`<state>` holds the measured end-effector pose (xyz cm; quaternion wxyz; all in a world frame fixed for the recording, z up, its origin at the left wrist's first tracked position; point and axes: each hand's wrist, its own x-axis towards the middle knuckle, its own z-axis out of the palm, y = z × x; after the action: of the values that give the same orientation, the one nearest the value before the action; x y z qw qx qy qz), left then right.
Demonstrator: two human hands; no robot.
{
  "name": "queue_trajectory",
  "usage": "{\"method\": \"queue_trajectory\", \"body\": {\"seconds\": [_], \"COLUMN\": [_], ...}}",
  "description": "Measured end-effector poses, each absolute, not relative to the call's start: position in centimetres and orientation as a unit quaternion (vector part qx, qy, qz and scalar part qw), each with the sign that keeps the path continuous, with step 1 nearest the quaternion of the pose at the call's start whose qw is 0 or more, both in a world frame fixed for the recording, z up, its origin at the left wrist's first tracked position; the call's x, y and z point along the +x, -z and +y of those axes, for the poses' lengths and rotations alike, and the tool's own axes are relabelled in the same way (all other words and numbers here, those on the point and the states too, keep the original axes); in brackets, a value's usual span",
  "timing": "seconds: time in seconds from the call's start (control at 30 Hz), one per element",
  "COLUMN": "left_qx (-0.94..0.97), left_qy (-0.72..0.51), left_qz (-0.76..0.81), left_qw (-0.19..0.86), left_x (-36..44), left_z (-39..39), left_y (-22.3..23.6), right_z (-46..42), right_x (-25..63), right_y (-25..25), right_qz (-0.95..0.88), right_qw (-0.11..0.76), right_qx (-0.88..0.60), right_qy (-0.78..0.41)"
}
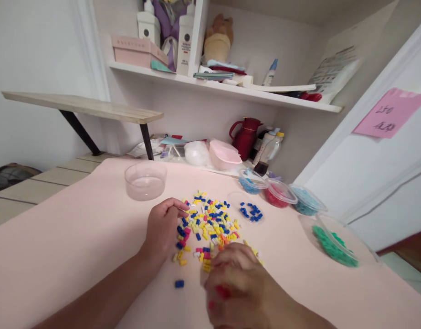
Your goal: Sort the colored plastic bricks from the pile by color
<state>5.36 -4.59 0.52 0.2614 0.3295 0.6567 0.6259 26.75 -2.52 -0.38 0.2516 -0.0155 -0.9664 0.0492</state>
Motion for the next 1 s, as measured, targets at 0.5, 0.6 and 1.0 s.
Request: {"method": "queue_trajectory", "body": {"seconds": [0.5,0.6,1.0], "left_qx": [0.334,0.336,0.341], "left_qy": [-0.628,-0.631,-0.638], "left_qz": [0.652,0.649,0.636], "left_qw": [0.262,0.261,0.269], "left_x": [5.2,5.2,5.0], "left_z": [-4.5,-4.4,-4.2], "left_y": [-0.3,-0.2,0.4], "right_z": [-4.6,-4.2,-5.1], "right_x": [25.0,25.4,24.5], "right_y": [1.7,0.9,4.4], "right_qz": [-0.958,-0.970,-0.949], "right_qw": [0.250,0.229,0.276], "right_qx": [0.008,0.003,-0.016], "right_qy": [0.141,0.087,0.150]}}
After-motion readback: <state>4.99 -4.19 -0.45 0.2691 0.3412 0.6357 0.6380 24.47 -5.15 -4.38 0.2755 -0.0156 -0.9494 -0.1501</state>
